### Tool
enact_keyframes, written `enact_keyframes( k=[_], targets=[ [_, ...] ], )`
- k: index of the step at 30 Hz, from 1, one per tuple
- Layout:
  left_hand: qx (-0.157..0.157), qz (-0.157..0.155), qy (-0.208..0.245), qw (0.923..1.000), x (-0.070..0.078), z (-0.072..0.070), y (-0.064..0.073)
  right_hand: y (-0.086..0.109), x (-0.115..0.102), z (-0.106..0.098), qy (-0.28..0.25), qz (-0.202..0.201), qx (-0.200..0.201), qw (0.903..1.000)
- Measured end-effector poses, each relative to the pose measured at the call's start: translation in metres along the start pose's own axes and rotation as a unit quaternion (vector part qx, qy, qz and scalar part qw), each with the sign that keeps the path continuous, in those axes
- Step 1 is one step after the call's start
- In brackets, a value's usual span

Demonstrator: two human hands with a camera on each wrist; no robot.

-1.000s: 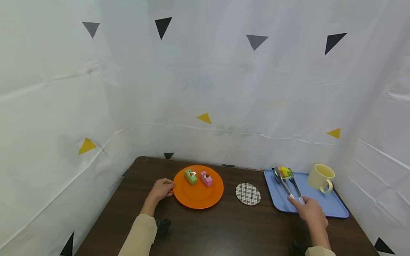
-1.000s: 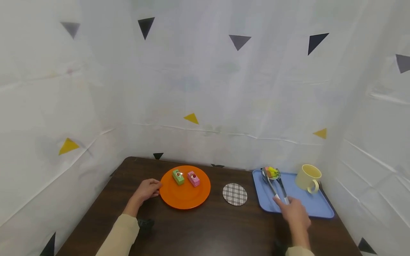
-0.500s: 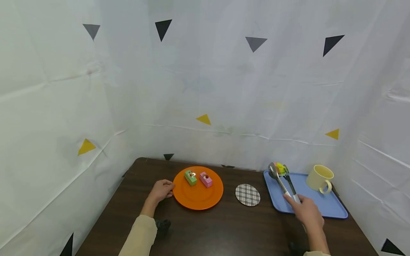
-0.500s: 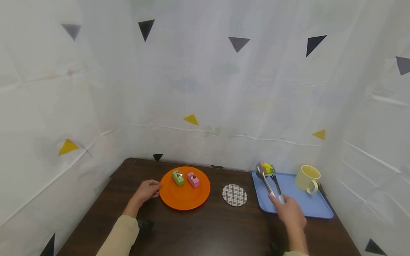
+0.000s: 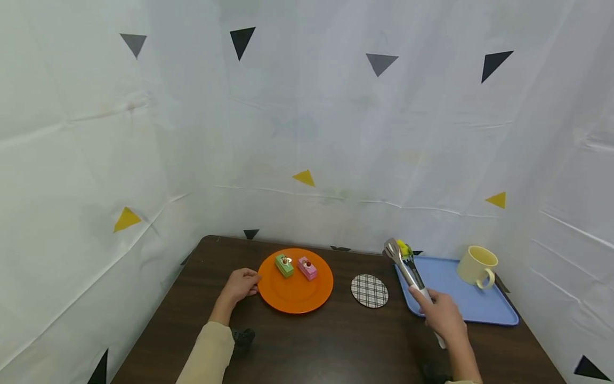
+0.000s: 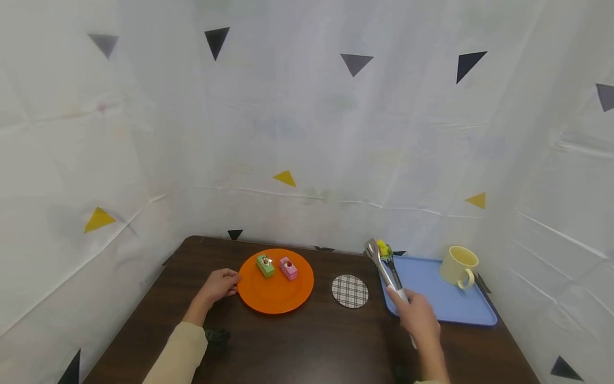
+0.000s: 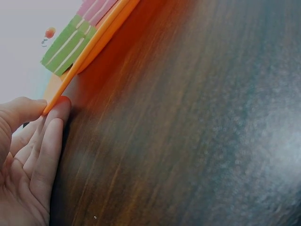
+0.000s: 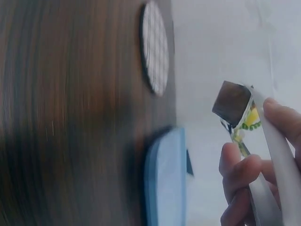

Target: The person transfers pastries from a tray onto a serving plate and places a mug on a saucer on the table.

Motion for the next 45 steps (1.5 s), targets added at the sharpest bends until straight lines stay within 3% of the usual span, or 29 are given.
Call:
enact_keyframes(
  k=[7,19,25,31,36,45],
  targets=[
    [0.011,-0.004,-0.006,0.9999,0.004,0.001,0.003,0.005,-0.021,0.024,-0.063,-0.046,0.008,0.9969],
    [0.014,0.000,-0.011,0.9998,0.006,0.000,0.007,0.019,-0.049,0.049,-0.110,-0.054,-0.020,0.9922],
    [0.017,-0.003,-0.012,0.9998,0.004,0.000,0.004,0.026,-0.060,0.067,-0.101,-0.069,-0.047,0.9914],
    [0.007,-0.003,-0.014,0.9999,0.003,0.000,0.003,0.030,-0.068,0.079,-0.080,-0.059,-0.062,0.9932],
    [0.009,-0.001,-0.013,0.9999,0.007,-0.001,0.007,0.032,-0.074,0.085,-0.060,-0.069,-0.055,0.9943],
    [0.007,-0.001,-0.013,0.9999,0.007,0.000,0.009,0.040,-0.088,0.104,0.025,-0.083,-0.039,0.9954]
  ],
)
Point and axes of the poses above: each hand's wrist, its own y-axis away from the middle knuckle, its own z-axis out of the palm, x = y × z, the point moved 2 cm from there along -y, towards the middle knuckle, and after that the axes turned 3 degrees about -z, right-handed, at the moved point
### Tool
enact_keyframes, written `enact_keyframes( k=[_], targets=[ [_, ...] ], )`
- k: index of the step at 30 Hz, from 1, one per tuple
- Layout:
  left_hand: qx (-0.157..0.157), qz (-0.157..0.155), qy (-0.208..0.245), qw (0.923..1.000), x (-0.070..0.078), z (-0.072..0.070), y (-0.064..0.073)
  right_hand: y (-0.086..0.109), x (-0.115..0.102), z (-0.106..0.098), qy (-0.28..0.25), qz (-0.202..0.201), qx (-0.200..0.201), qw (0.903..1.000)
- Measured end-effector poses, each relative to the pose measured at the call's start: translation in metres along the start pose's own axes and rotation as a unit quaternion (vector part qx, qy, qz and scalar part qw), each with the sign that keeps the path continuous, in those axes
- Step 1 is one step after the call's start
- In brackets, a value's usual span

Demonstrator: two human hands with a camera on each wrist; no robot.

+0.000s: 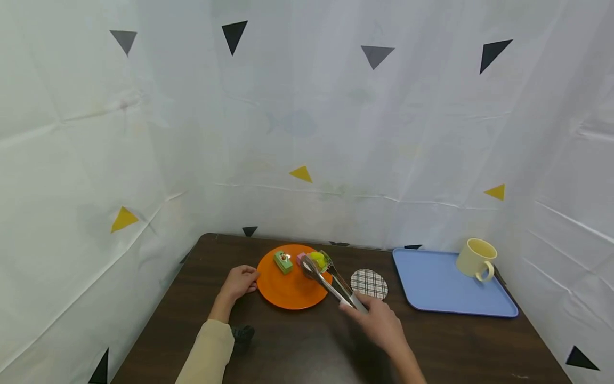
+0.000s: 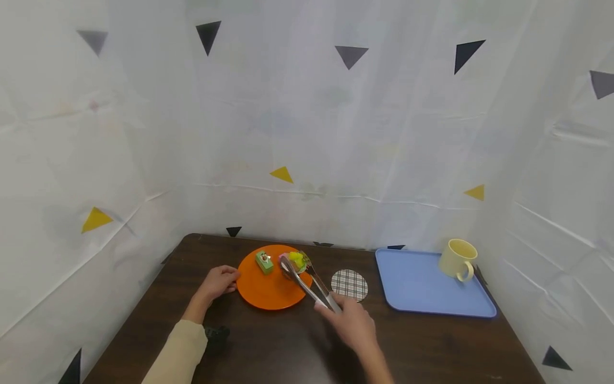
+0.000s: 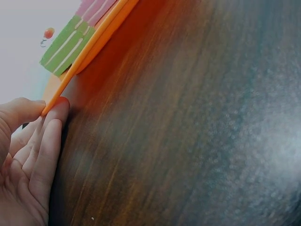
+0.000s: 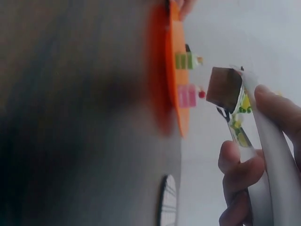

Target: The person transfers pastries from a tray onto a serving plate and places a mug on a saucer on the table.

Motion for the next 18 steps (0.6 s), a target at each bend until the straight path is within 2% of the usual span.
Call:
enact_keyframes(
  k=[11,18],
  targets=[
    [0.004,0.001,0.003,1.0000,-0.002,0.000,-0.003,0.003,-0.012,0.031,0.070,-0.029,0.033,0.9966],
    [0.007,0.008,0.004,0.9999,-0.004,-0.001,-0.004,-0.004,-0.017,0.045,0.086,-0.025,0.035,0.9953]
  ],
)
Point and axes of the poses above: each hand's wrist, its own y-axis away from the middle knuckle, its own z-axis out of the palm, x = y × z, the point moved 2 cm from there along -y, towards the middle knuckle, and after that the axes turned 3 degrees about -z, right-handed, at the moved point
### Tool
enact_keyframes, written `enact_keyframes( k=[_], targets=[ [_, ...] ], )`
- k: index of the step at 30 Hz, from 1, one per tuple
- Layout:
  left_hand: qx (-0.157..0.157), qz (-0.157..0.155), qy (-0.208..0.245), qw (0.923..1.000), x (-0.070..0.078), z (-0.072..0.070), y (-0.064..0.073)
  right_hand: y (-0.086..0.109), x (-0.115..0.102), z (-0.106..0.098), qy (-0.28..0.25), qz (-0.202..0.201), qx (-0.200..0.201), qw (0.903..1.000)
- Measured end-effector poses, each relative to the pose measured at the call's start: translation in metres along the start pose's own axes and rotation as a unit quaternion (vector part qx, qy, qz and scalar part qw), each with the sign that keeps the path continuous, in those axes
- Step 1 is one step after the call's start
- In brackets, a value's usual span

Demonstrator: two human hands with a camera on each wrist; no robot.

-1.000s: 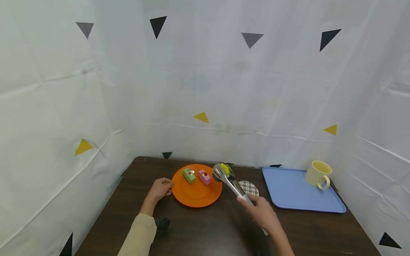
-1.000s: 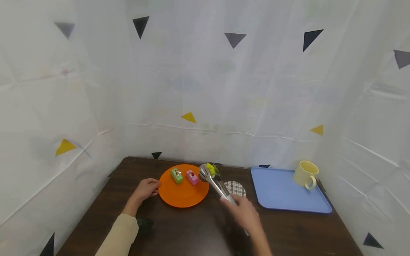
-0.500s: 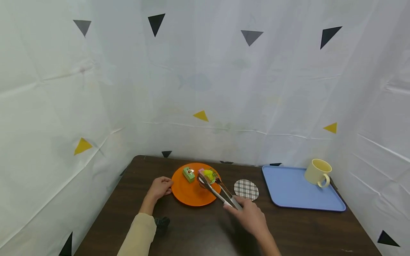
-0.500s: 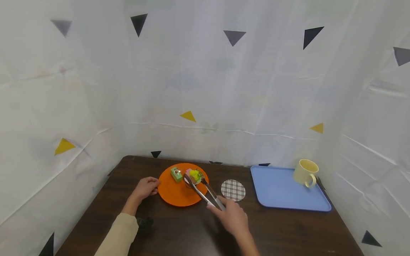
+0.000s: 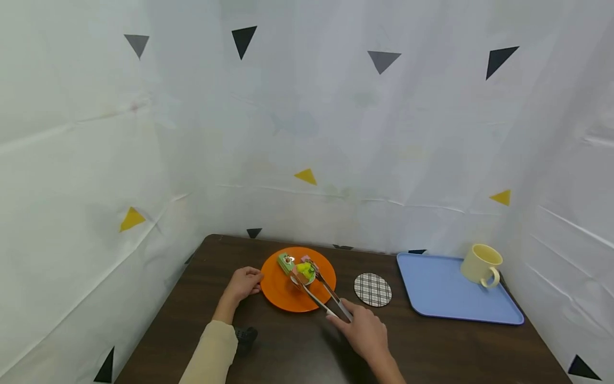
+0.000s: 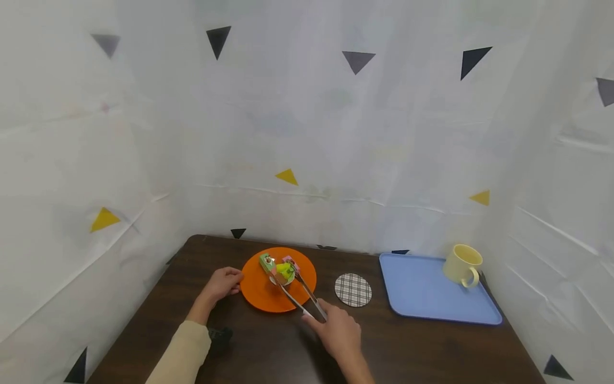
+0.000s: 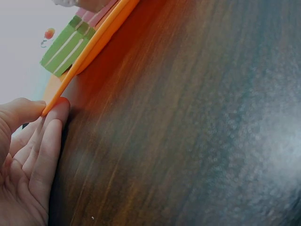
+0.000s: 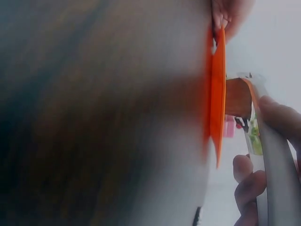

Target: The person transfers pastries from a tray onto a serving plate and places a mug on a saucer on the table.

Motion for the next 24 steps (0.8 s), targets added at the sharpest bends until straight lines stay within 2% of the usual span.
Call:
enact_keyframes(
  k=[9,24],
  targets=[
    [0.010,-0.003,0.001,0.9999,-0.001,0.002,0.000,-0.006,-0.004,0.003,0.012,-0.009,-0.017,0.9998],
    [0.011,-0.003,-0.002,0.9999,-0.001,0.002,-0.003,-0.012,0.000,-0.007,0.005,0.016,-0.058,0.9982]
  ],
)
Point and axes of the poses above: each hand's wrist, its own y-axis away from the middle knuckle, its own z-axis out of the palm, x = y × z, the point moved 2 cm from there along -y, towards the middle knuckle, and after that the axes turned 3 degrees about -z, right-handed, at the moved point
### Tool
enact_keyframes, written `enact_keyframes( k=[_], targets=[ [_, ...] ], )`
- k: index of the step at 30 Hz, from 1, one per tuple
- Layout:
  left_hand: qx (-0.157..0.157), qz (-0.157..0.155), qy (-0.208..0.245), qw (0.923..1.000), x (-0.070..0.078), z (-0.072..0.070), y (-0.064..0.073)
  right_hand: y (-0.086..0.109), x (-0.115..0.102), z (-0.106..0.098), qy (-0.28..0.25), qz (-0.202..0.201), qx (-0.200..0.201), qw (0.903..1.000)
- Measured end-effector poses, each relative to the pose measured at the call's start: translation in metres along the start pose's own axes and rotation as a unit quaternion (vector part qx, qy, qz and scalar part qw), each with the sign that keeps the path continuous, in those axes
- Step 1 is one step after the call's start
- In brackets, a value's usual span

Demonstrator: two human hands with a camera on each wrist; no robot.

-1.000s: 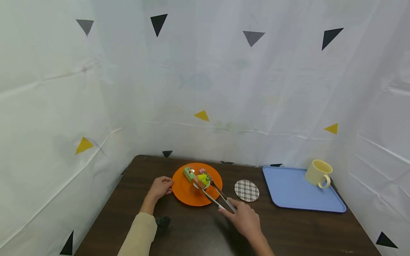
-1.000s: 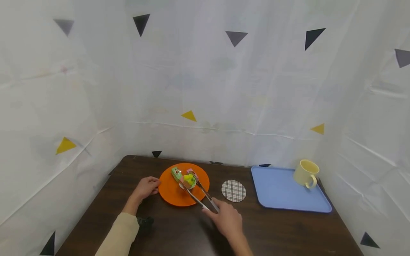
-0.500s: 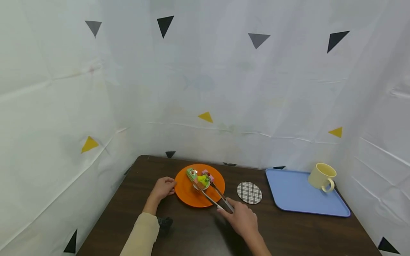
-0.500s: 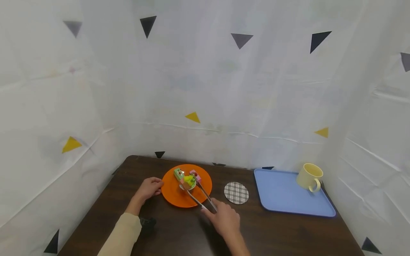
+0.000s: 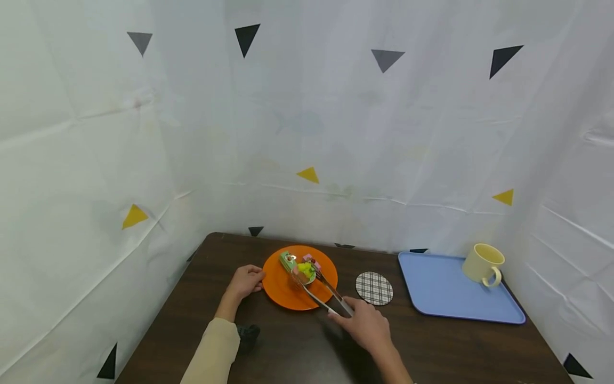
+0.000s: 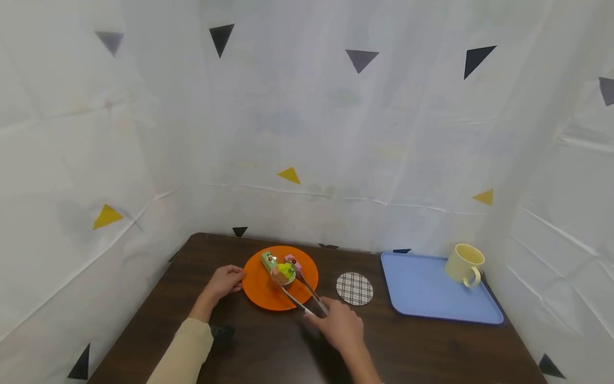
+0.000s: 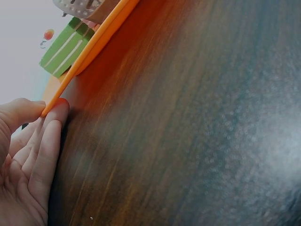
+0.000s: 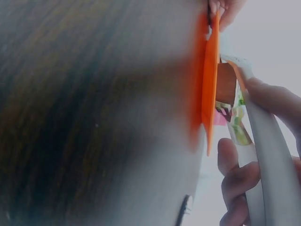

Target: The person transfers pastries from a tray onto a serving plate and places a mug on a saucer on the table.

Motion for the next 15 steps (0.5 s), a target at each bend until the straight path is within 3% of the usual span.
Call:
enact_keyframes(
  k=[15],
  targets=[
    [0.003,-0.008,-0.004,1.0000,0.004,0.004,0.004,0.008,0.020,-0.018,-0.020,0.003,-0.024,0.9995]
  ],
)
Point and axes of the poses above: each hand's wrist, its own y-axis away from the middle knuckle, its own z-axis out of the palm, x = y × z, the point moved 2 cm from there along -y, towards the middle knuckle, and after that the axes turned 3 degrees about -z, right-handed, at the moved point
